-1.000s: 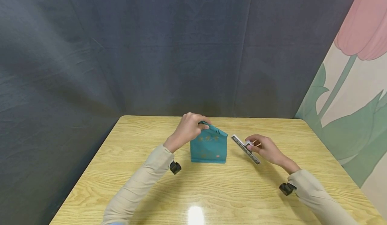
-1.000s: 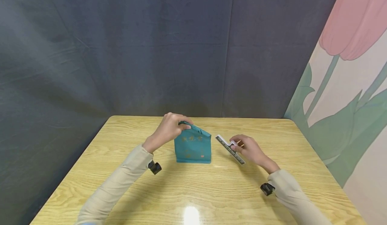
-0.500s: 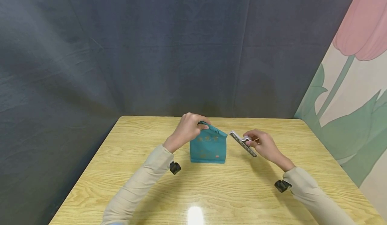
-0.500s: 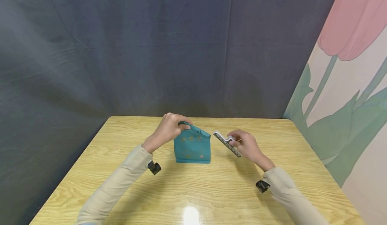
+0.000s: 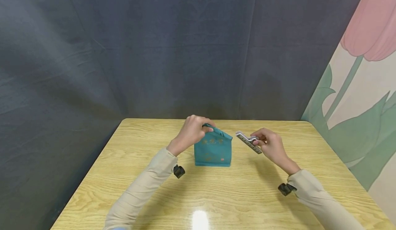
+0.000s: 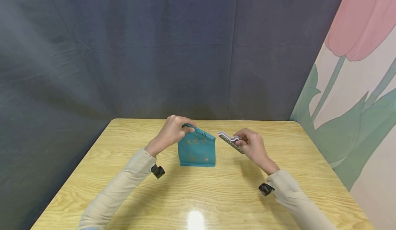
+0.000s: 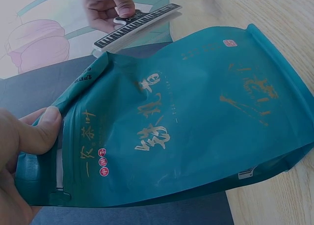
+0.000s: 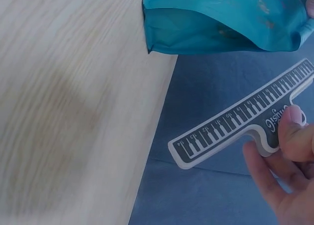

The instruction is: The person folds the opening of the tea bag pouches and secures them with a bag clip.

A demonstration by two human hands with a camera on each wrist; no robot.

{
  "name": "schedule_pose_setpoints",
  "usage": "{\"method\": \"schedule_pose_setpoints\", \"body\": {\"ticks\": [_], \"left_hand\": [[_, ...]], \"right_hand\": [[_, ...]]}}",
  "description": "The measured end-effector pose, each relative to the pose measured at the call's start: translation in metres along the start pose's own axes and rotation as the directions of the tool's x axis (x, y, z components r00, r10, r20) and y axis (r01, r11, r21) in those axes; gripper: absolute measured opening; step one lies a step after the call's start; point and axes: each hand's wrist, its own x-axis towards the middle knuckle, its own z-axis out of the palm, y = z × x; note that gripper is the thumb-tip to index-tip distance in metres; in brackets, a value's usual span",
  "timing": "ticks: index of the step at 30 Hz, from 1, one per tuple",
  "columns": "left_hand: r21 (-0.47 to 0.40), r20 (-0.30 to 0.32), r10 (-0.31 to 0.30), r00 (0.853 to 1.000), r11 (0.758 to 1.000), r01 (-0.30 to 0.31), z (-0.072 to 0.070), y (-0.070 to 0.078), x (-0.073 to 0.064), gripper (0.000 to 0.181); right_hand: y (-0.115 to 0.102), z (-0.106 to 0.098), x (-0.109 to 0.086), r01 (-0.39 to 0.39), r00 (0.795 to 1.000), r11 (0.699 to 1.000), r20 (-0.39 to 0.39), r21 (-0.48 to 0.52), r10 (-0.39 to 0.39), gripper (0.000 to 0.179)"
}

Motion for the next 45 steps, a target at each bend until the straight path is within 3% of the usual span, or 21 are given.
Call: {"method": "schedule_pose_setpoints", "body": {"ticks": [6, 13, 22, 45], "left_hand": [[0.002, -0.004, 0.0, 1.0, 1.0, 0.0, 0.0, 0.0, 0.0, 0.011], [0.004, -0.004, 0.001, 1.0, 1.0, -0.001, 0.001, -0.001, -0.001, 0.01], [0.007, -0.009, 0.004, 1.0, 1.0, -0.004, 0.001, -0.001, -0.001, 0.01], [0.006, 0.0, -0.003, 1.0, 1.0, 0.003, 0.0, 0.0, 0.001, 0.01]], "right_hand": [[-0.005, 0.001, 0.003, 0.047, 0.999, 0.999, -0.014, -0.017, -0.047, 0.026], [-0.008, 0.006, 0.005, 0.086, 0.996, 0.996, 0.024, 0.009, -0.086, 0.027], [-0.013, 0.008, 0.006, 0.063, 0.996, 0.998, 0.058, 0.02, -0.064, 0.027], [-0.031, 0.012, 0.022, 0.092, 0.993, 0.995, 0.069, 0.036, -0.095, 0.024]]}}
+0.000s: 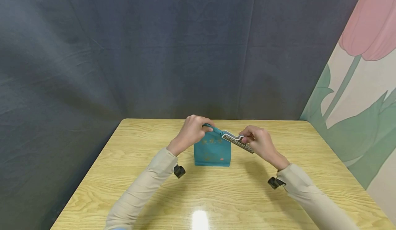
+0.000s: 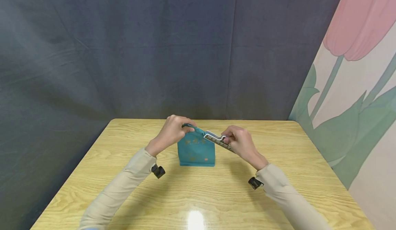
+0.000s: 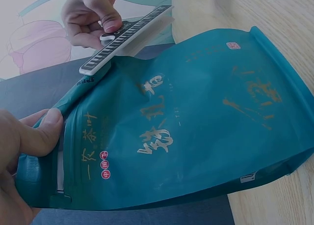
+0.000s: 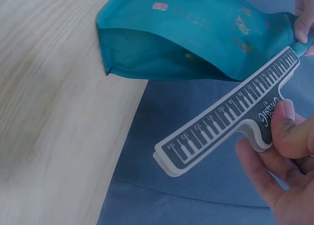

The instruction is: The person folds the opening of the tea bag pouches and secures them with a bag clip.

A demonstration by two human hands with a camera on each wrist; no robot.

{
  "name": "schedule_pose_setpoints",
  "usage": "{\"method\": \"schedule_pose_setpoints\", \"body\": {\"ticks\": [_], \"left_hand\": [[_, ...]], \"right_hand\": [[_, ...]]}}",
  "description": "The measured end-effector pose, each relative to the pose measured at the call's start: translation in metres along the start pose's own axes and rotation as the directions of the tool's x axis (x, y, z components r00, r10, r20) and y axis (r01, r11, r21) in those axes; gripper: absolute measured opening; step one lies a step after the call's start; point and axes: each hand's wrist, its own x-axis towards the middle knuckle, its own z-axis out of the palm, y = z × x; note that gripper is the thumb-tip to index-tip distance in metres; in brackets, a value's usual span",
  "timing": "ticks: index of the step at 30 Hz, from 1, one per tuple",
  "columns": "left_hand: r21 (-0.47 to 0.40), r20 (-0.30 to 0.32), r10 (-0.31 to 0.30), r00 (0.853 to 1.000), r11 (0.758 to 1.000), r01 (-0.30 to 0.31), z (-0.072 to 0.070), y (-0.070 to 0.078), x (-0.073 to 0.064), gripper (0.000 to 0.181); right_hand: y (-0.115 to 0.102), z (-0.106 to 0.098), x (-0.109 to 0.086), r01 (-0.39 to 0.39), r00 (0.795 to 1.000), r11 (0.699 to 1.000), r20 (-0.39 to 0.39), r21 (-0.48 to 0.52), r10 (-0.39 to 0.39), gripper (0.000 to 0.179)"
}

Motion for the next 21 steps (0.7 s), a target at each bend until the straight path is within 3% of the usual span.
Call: {"method": "schedule_pose_setpoints", "body": {"ticks": [9, 14, 21], "left_hand": [[0.007, 0.002, -0.004, 1.0, 1.0, 0.004, -0.0002, 0.0007, -0.0006, 0.011], [0.006, 0.002, -0.008, 1.0, 1.0, 0.008, -0.0005, -0.0001, -0.0013, 0.011], [-0.003, 0.004, -0.002, 1.0, 1.0, 0.002, -0.0009, -0.0001, -0.0005, 0.011]], "right_hand": [[-0.0044, -0.0024, 0.0055, -0.028, 0.997, 0.997, 0.073, 0.077, 0.023, 0.024], [-0.0027, -0.0029, 0.0042, -0.031, 0.992, 0.997, 0.12, 0.067, 0.023, 0.023], [-0.0019, 0.0013, 0.002, -0.021, 0.999, 1.0, 0.038, 0.024, 0.02, 0.017]]}}
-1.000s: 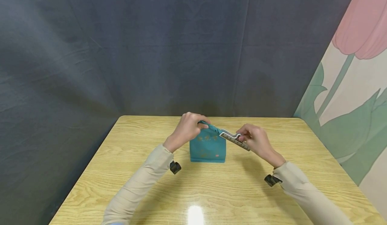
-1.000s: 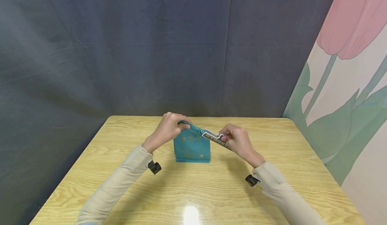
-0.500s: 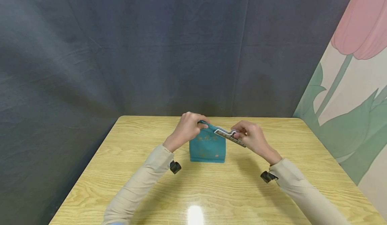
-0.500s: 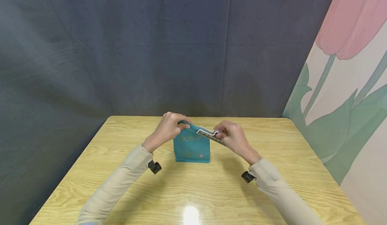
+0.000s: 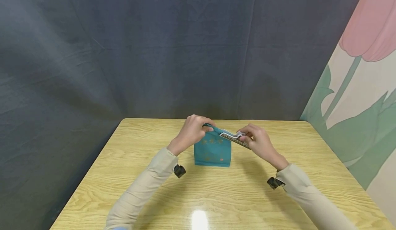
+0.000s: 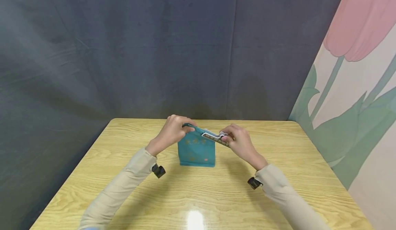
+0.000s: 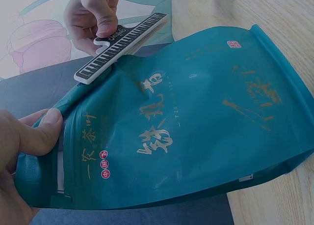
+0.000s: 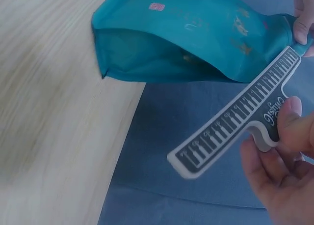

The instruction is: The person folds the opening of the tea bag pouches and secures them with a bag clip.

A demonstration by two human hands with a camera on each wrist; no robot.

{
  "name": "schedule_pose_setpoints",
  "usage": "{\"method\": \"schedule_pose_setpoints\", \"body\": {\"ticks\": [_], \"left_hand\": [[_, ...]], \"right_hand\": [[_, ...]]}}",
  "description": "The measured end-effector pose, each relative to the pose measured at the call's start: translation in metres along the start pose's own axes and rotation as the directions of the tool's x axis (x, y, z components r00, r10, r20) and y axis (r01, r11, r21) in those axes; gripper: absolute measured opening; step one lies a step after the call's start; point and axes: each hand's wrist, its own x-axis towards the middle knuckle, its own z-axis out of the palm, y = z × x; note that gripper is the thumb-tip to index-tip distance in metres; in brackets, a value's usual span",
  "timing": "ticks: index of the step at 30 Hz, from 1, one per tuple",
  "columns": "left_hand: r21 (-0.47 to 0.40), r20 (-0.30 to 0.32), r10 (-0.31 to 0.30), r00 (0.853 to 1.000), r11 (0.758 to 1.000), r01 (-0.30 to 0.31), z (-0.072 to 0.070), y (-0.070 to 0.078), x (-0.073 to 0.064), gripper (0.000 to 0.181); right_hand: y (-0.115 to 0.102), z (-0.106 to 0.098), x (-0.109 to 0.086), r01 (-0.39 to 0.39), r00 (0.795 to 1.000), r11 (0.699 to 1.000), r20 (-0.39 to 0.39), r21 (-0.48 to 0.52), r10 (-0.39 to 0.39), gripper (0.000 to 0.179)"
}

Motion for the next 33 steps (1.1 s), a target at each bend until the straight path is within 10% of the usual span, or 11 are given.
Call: {"method": "schedule_pose_setpoints", "body": {"ticks": [8, 22, 33], "left_hand": [[0.003, -0.007, -0.006, 1.0, 1.0, 0.006, -0.002, 0.001, 0.0, 0.011], [-0.091, 0.036, 0.044, 0.998, 0.995, -0.041, -0.006, -0.006, -0.002, 0.015], [-0.129, -0.038, 0.058, 0.998, 0.99, -0.062, -0.007, -0.01, -0.003, 0.013]], "right_hand": [[-0.007, 0.004, 0.008, 0.044, 0.997, 0.998, -0.064, -0.034, -0.046, 0.016], [-0.011, -0.002, 0.012, -0.023, 0.99, 0.999, 0.141, 0.034, 0.018, 0.02], [-0.012, 0.001, 0.013, -0.018, 0.997, 1.0, 0.081, 0.024, 0.016, 0.013]]}}
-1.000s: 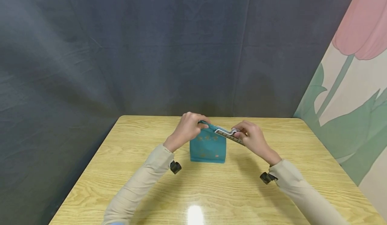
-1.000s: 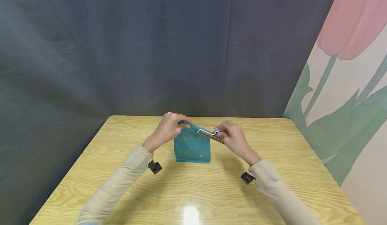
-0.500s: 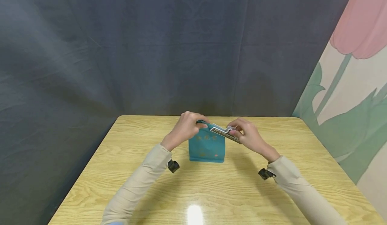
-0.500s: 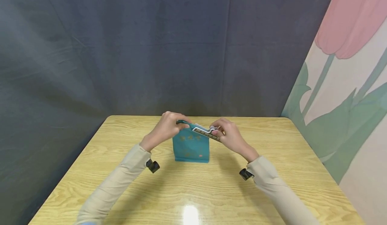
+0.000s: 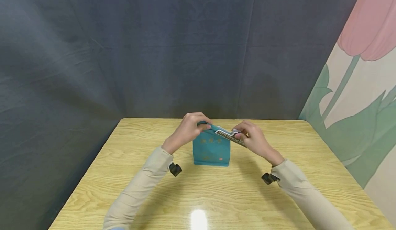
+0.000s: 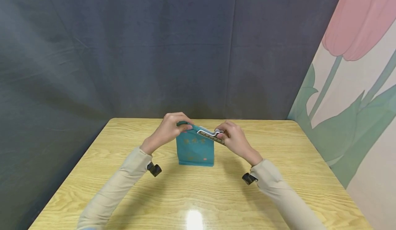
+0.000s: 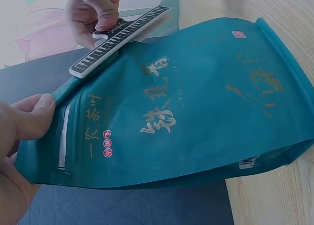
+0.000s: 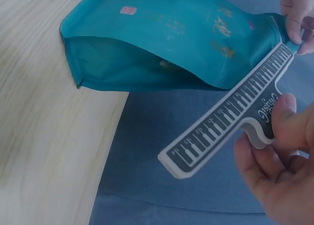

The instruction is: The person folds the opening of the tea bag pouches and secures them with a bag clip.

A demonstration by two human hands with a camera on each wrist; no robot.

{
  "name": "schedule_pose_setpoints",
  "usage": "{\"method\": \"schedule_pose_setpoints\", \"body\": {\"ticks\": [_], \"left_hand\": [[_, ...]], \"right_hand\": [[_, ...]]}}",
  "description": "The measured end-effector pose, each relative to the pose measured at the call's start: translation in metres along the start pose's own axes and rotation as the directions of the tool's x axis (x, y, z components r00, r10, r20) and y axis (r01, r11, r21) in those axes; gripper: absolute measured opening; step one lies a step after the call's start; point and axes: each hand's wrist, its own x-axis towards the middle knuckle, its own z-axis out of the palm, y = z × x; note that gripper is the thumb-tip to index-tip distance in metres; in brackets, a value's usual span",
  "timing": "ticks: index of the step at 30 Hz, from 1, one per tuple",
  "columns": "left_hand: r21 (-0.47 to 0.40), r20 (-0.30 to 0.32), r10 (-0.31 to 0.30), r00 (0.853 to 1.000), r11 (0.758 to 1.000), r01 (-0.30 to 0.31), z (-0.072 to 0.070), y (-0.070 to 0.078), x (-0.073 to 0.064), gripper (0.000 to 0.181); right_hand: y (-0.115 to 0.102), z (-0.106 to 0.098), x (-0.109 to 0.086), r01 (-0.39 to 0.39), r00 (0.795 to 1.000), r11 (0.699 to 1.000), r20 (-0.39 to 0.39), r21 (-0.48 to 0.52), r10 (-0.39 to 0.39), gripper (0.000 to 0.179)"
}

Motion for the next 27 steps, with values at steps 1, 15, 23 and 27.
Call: {"method": "schedule_pose_setpoints", "body": {"ticks": [1, 15, 23, 27], "left_hand": [[0.003, 0.002, -0.002, 1.0, 1.0, 0.002, 0.0, 0.0, 0.0, 0.013], [0.041, -0.01, -0.004, 1.0, 0.999, 0.005, 0.0, 0.004, -0.001, 0.014], [0.052, -0.03, -0.053, 0.998, 0.997, 0.055, 0.0, -0.003, -0.008, 0.03], [0.048, 0.004, -0.157, 0.988, 0.987, 0.156, 0.001, -0.008, -0.013, 0.036]], "right_hand": [[-0.001, 0.0, 0.0, 0.001, 1.0, 1.0, -0.006, 0.003, -0.001, 0.013], [-0.008, 0.002, 0.013, -0.002, 1.0, 1.0, -0.025, -0.001, 0.002, 0.012], [-0.008, 0.0, 0.011, -0.024, 0.999, 0.999, 0.024, 0.025, 0.023, 0.013], [-0.008, 0.0, 0.01, -0.014, 1.0, 1.0, 0.0, 0.018, 0.014, 0.013]]}}
